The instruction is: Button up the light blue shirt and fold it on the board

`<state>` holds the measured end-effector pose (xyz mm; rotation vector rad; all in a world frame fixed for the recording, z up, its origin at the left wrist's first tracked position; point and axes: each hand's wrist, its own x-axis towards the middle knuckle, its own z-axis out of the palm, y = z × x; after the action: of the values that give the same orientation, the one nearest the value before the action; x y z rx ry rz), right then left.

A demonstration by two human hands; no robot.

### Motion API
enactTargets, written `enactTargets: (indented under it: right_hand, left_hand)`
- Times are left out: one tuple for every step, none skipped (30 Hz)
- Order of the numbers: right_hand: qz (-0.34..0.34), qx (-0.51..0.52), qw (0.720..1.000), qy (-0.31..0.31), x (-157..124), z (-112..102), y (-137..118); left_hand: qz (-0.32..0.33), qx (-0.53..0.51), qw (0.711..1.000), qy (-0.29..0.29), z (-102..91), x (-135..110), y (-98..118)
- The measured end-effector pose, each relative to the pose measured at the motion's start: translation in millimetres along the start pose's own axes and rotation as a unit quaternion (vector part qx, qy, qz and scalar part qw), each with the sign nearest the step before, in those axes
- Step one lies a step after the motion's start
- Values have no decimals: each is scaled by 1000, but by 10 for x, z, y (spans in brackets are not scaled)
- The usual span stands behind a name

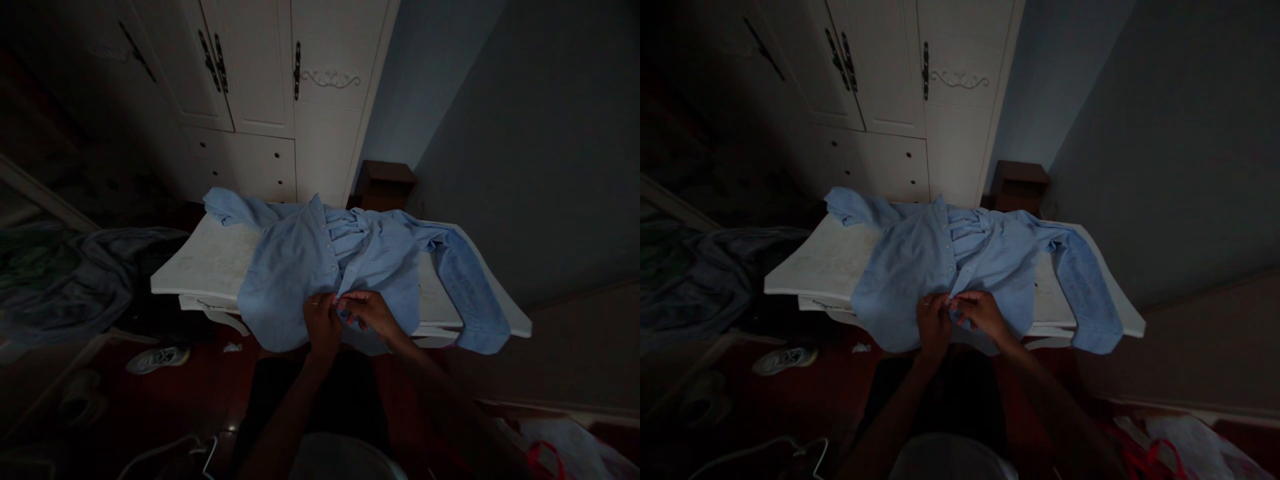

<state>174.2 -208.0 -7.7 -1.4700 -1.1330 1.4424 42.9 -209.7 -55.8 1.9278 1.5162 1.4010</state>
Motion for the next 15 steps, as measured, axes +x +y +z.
enactTargets:
  right_hand:
    - [5,0,1000,0,-2,10,-10]
    - [11,-2,1000,0,-2,19,-16]
    - [19,-5,1000,4,1,27,-21]
    - [26,-9,1000,8,6,33,-25]
    - [32,-13,999,10,12,37,-28]
    - [36,-17,999,11,18,38,-32]
    - [37,-21,999,7,25,38,-38]
    - [36,-24,999,2,31,36,-44]
    - [34,-25,999,-4,36,32,-51]
    - [34,-25,999,-8,40,28,-58]
    - [35,-26,999,-9,42,23,-65]
    - [37,-26,999,-9,43,19,-71]
    - [36,-26,999,-9,43,16,-76]
    - [34,-28,999,-9,41,14,-79]
    - [31,-29,999,-10,38,13,-82]
  left_hand:
    - [0,0,1000,1,6,-6,-3]
    - [1,0,1000,3,10,-11,-7]
    - [4,0,1000,4,11,-15,-12]
    - [8,-2,1000,4,9,-17,-16]
    - [11,-3,1000,3,3,-16,-21]
    - [13,-4,1000,-2,-7,-14,-25]
    - [14,-4,1000,-9,-21,-10,-28]
    - [15,-5,1000,-18,-38,-4,-30]
    - [16,-7,999,-29,-57,2,-31]
    - [17,-12,999,-36,-77,9,-29]
    - [17,-19,999,-37,-98,14,-26]
    - [14,-27,999,-32,-118,19,-22]
    - [10,-34,999,-22,-137,22,-16]
    - [6,-40,999,-10,-154,26,-10]
    - [3,-43,999,0,-170,29,-3]
